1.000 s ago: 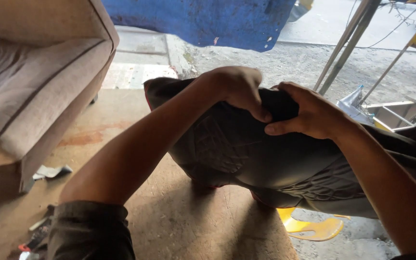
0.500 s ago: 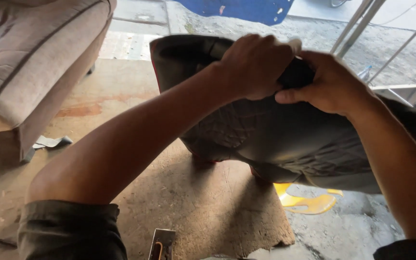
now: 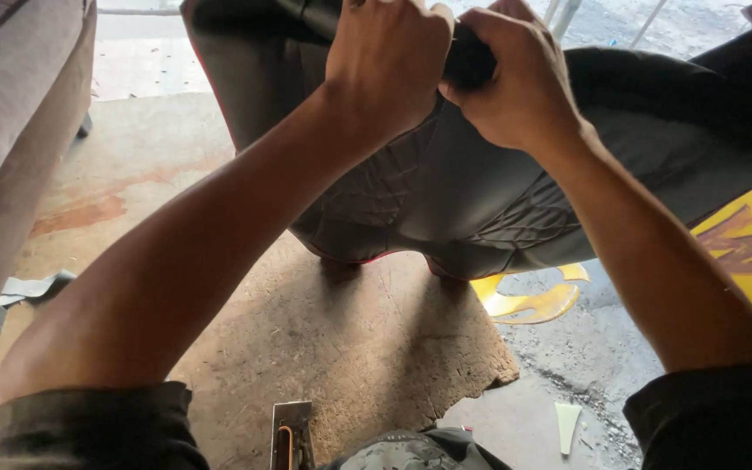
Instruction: Stapling a leather cover onto a wooden seat frame to complete the upholstery process.
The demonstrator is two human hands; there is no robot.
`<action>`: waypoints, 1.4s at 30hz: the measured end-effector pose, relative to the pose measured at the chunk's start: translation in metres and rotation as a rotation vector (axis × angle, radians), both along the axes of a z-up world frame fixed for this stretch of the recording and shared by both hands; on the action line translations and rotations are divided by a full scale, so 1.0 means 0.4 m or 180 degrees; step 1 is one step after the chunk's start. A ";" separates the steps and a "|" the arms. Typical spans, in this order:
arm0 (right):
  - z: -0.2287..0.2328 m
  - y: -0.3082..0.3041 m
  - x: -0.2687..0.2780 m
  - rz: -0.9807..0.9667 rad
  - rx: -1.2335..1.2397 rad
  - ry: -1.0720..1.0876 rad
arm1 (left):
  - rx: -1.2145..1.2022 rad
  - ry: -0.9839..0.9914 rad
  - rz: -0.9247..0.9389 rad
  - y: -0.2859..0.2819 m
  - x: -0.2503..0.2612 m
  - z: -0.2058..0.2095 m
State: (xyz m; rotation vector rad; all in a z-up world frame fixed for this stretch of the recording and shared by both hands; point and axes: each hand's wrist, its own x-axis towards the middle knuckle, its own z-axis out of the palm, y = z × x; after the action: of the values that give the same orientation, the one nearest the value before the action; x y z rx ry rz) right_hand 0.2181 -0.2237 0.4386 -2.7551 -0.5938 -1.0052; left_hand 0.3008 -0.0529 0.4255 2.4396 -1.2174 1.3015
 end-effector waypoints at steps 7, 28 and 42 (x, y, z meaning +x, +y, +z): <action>-0.060 -0.019 0.020 -0.0192 -0.0285 -0.0695 | 0.0185 0.0289 -0.0877 0.016 0.083 0.015; -0.120 0.019 0.076 -0.0630 -0.0409 -0.1303 | -0.0645 -0.0871 -0.0873 0.055 0.084 -0.079; -0.134 0.025 0.111 -0.0647 -0.0063 -0.1623 | -0.1493 -0.1121 -0.0761 -0.032 0.122 -0.123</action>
State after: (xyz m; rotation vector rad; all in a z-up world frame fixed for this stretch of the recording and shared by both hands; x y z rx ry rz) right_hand 0.2626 -0.2137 0.3851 -2.6106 -0.3832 -1.7801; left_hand 0.3495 -0.0658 0.3764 1.7396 -1.0715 1.7495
